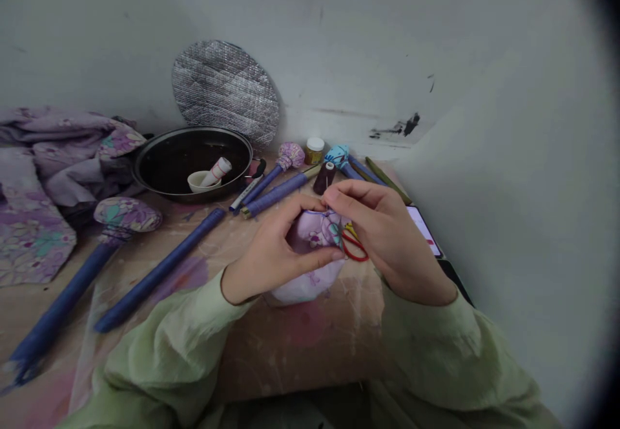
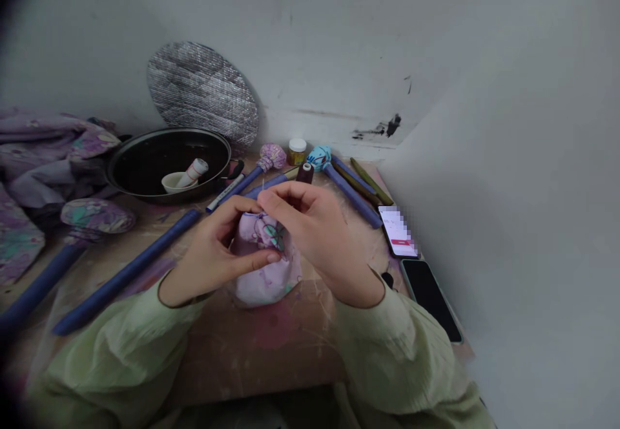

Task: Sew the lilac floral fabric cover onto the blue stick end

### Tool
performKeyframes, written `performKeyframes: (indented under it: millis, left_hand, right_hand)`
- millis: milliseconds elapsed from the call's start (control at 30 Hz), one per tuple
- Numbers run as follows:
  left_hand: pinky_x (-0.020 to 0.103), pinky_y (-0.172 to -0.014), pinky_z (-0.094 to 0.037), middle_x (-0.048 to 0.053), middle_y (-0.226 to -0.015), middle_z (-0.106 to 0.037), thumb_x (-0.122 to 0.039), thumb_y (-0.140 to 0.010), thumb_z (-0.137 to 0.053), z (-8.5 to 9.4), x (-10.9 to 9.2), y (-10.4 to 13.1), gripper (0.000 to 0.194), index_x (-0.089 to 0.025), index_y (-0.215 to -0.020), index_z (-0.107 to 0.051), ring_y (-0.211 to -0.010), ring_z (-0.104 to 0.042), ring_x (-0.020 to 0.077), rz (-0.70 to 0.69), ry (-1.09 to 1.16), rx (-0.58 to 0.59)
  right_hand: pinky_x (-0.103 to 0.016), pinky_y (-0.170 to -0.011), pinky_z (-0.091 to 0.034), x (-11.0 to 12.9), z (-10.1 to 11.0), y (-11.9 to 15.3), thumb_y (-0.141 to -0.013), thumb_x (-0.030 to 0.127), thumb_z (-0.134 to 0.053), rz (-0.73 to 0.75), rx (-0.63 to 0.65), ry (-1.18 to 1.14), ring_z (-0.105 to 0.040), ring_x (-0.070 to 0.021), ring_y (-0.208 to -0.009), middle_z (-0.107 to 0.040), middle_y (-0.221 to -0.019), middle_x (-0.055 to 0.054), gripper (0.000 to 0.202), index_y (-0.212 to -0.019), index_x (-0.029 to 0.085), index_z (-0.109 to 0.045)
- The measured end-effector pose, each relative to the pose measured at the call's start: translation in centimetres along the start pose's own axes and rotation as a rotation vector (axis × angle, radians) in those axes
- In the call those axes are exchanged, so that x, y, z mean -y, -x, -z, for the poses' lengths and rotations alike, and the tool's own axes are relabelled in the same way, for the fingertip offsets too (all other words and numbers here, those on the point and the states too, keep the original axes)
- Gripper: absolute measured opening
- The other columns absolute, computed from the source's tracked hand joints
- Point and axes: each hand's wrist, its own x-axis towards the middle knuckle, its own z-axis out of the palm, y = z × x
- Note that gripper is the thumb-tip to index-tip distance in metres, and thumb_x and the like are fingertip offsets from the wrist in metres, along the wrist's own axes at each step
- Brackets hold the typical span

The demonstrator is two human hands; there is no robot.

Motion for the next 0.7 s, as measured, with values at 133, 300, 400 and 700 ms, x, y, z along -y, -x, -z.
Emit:
performKeyframes:
  millis: [133,300,400,700]
  left_hand:
    - [0.035,-0.089,-0.053,0.004,-0.101,-0.066,-0.031,-0.076,-0.081,-0.15,-0.29,0.02,0.037,-0.02,-0.1,-0.056,-0.096,-0.065,0.0194,0.038,0.002,-0.021]
    - [0.037,-0.093,-0.051,0.006,-0.105,-0.065,-0.016,-0.078,-0.07,0.01,-0.38,0.1,0.031,-0.019,-0.104,-0.055,-0.103,-0.063,0.0214,0.048,0.054,0.021]
    - [0.036,-0.092,-0.051,0.005,-0.103,-0.066,-0.017,-0.084,-0.065,0.15,-0.29,0.18,0.021,-0.019,-0.103,-0.057,-0.098,-0.064,0.0198,0.063,0.086,0.014]
    - [0.032,-0.085,-0.052,0.004,-0.096,-0.07,-0.024,-0.088,-0.067,0.16,-0.25,0.03,0.012,-0.02,-0.097,-0.061,-0.09,-0.066,0.017,0.063,0.074,-0.019]
  right_hand:
    - [-0.026,-0.062,-0.045,-0.11,-0.06,0.03,-0.081,0.029,-0.069,-0.009,-0.007,0.017,-0.056,-0.0113,-0.068,-0.063,-0.071,0.002,0.015,-0.07,0.02,-0.068]
    - [-0.025,-0.064,-0.044,-0.3,0.02,-0.04,-0.08,0.028,-0.069,0.022,-0.011,0.013,-0.055,-0.0106,-0.067,-0.064,-0.07,0.002,0.013,-0.072,0.019,-0.069]
    - [-0.025,-0.066,-0.043,-0.33,0.05,-0.06,-0.081,0.029,-0.069,0.023,0.003,0.02,-0.056,-0.0108,-0.07,-0.064,-0.072,0.002,0.013,-0.073,0.018,-0.069]
    - [-0.025,-0.063,-0.043,-0.22,-0.09,0.06,-0.082,0.03,-0.068,0.008,0.018,0.021,-0.055,-0.0112,-0.069,-0.063,-0.072,0.002,0.014,-0.074,0.019,-0.069]
